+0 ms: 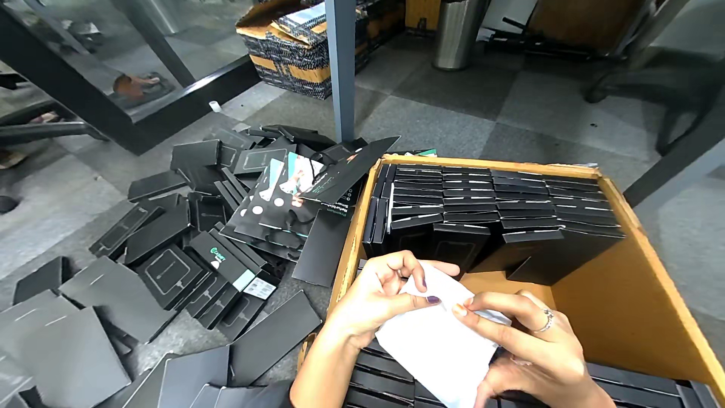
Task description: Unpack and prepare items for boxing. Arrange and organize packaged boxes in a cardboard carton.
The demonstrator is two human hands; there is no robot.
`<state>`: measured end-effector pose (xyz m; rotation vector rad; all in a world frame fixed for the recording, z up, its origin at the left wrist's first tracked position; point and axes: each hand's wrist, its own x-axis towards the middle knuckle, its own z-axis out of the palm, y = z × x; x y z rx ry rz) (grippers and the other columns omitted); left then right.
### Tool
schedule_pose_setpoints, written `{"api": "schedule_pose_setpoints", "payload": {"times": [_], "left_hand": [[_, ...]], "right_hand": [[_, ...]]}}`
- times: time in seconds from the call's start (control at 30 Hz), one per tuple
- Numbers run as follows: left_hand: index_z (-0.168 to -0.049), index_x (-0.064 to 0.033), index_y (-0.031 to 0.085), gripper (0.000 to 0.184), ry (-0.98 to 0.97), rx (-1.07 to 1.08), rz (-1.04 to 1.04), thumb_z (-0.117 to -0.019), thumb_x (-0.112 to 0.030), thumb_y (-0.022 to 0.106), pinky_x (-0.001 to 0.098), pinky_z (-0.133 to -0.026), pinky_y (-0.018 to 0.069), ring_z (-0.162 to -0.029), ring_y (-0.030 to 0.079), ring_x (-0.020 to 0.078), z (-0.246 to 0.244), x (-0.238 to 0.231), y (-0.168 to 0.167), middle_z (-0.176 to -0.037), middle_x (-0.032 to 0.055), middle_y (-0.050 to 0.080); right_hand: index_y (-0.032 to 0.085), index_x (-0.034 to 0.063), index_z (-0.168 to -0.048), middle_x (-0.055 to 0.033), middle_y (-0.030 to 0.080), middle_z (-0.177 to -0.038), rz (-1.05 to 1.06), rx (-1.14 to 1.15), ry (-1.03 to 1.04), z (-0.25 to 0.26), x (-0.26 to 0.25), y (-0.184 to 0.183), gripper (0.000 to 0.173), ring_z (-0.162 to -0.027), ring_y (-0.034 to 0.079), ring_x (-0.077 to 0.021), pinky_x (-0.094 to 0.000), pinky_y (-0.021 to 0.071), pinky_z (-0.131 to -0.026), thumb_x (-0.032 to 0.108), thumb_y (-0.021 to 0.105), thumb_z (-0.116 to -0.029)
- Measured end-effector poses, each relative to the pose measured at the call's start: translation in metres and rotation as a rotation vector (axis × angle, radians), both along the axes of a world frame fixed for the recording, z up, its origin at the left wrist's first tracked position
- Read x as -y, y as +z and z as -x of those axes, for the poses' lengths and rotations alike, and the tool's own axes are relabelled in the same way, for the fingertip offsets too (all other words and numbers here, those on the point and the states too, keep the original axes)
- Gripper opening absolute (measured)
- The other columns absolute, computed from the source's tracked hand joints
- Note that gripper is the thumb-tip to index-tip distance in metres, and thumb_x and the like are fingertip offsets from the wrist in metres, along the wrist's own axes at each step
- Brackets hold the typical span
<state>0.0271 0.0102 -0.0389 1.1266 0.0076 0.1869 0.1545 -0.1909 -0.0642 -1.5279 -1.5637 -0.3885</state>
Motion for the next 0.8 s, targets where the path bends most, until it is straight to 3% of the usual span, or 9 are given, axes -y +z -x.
{"api": "schedule_pose_setpoints", "payload": {"times": [0.03,0.1,0.17,0.4,0.5,0.57,0.67,0.73,0.8], "left_hand": [[-0.085,-0.0113,0.063,0.021,-0.002,-0.002,-0.002,-0.0844,0.009,0.064,0.0227,-0.078,0.06,-0.102,0.072,0.0082,0.0,0.0,0.0,-0.122,0.0092,0.073],[-0.084,-0.0108,0.064,0.018,-0.016,0.0,0.006,-0.0841,0.007,0.066,0.0227,-0.077,0.06,-0.102,0.072,0.0081,0.0,-0.001,0.0,-0.124,0.0093,0.072],[-0.084,-0.0111,0.064,0.015,-0.045,0.011,0.021,-0.0855,0.003,0.068,0.023,-0.078,0.0599,-0.104,0.072,0.0082,0.0,-0.002,-0.002,-0.127,0.0091,0.071],[-0.081,-0.0101,0.068,0.013,-0.085,0.016,-0.116,-0.0842,0.002,0.069,0.0189,-0.073,0.0583,-0.097,0.071,0.003,0.002,-0.01,-0.002,-0.133,0.0058,0.069],[-0.085,-0.0076,0.073,0.004,-0.138,0.008,-0.185,-0.0867,-0.004,0.073,0.0178,-0.074,0.0584,-0.096,0.07,0.0014,0.006,-0.019,-0.001,-0.136,0.0048,0.066],[-0.088,-0.0046,0.075,0.002,-0.153,0.039,-0.227,-0.0891,-0.006,0.074,0.0201,-0.081,0.0598,-0.102,0.07,0.004,0.008,-0.024,-0.002,-0.136,0.0059,0.066],[-0.087,-0.0008,0.075,0.002,-0.121,0.133,-0.331,-0.088,-0.001,0.074,0.0231,-0.085,0.061,-0.113,0.068,0.0096,0.008,-0.027,-0.002,-0.132,0.0084,0.066],[-0.089,-0.0018,0.075,0.01,-0.098,0.208,-0.386,-0.0904,-0.012,0.075,0.0234,-0.088,0.0603,-0.116,0.066,0.0101,0.006,-0.029,-0.003,-0.133,0.008,0.066],[-0.098,-0.0075,0.075,0.035,-0.039,0.281,-0.41,-0.0883,-0.042,0.077,0.0248,-0.093,0.0579,-0.122,0.063,0.0105,0.003,-0.028,-0.007,-0.137,0.0053,0.064]], "right_hand": [[0.07,0.0188,-0.123,0.0013,0.066,-0.116,0.009,0.016,0.0,-0.001,0.001,0.0,0.047,-0.089,0.058,-0.0041,-0.0141,0.0445,-0.073,0.056,0.068,-0.0932],[0.069,0.0192,-0.122,0.0,0.066,-0.117,0.015,0.036,-0.002,0.0,0.002,0.0,0.025,-0.09,0.059,-0.006,-0.0153,0.0461,-0.074,0.028,0.065,-0.0993],[0.069,0.0195,-0.121,0.0002,0.066,-0.117,0.011,0.055,-0.011,-0.001,0.003,0.0,0.022,-0.09,0.059,-0.0066,-0.0158,0.0459,-0.075,0.02,0.061,-0.1006],[0.069,0.019,-0.117,-0.0008,0.069,-0.112,-0.037,0.11,-0.074,-0.002,0.006,0.001,0.021,-0.082,0.057,-0.0105,-0.0196,0.0424,-0.067,0.018,0.053,-0.1032],[0.069,0.0186,-0.116,-0.0005,0.069,-0.111,-0.041,0.117,-0.086,-0.003,0.007,0.001,0.02,-0.081,0.057,-0.0108,-0.0199,0.0428,-0.067,0.021,0.053,-0.1041],[0.07,0.0177,-0.115,-0.0009,0.07,-0.11,-0.069,0.089,-0.095,-0.005,0.007,0.0,0.019,-0.082,0.059,-0.0102,-0.02,0.0438,-0.069,0.022,0.055,-0.1032],[0.073,0.0166,-0.111,-0.0009,0.072,-0.109,-0.11,-0.009,-0.091,-0.007,0.005,-0.002,0.017,-0.095,0.065,-0.0075,-0.0176,0.0513,-0.079,0.017,0.06,-0.1002],[0.074,0.0162,-0.108,0.0007,0.072,-0.109,-0.131,-0.11,-0.079,-0.005,0.002,-0.001,0.015,-0.1,0.067,-0.0056,-0.0178,0.0551,-0.084,0.016,0.061,-0.0996],[0.075,0.0172,-0.108,0.0041,0.072,-0.108,-0.147,-0.218,-0.074,-0.004,0.0,0.001,0.015,-0.102,0.067,-0.0031,-0.0177,0.056,-0.088,0.02,0.063,-0.0993]]}}
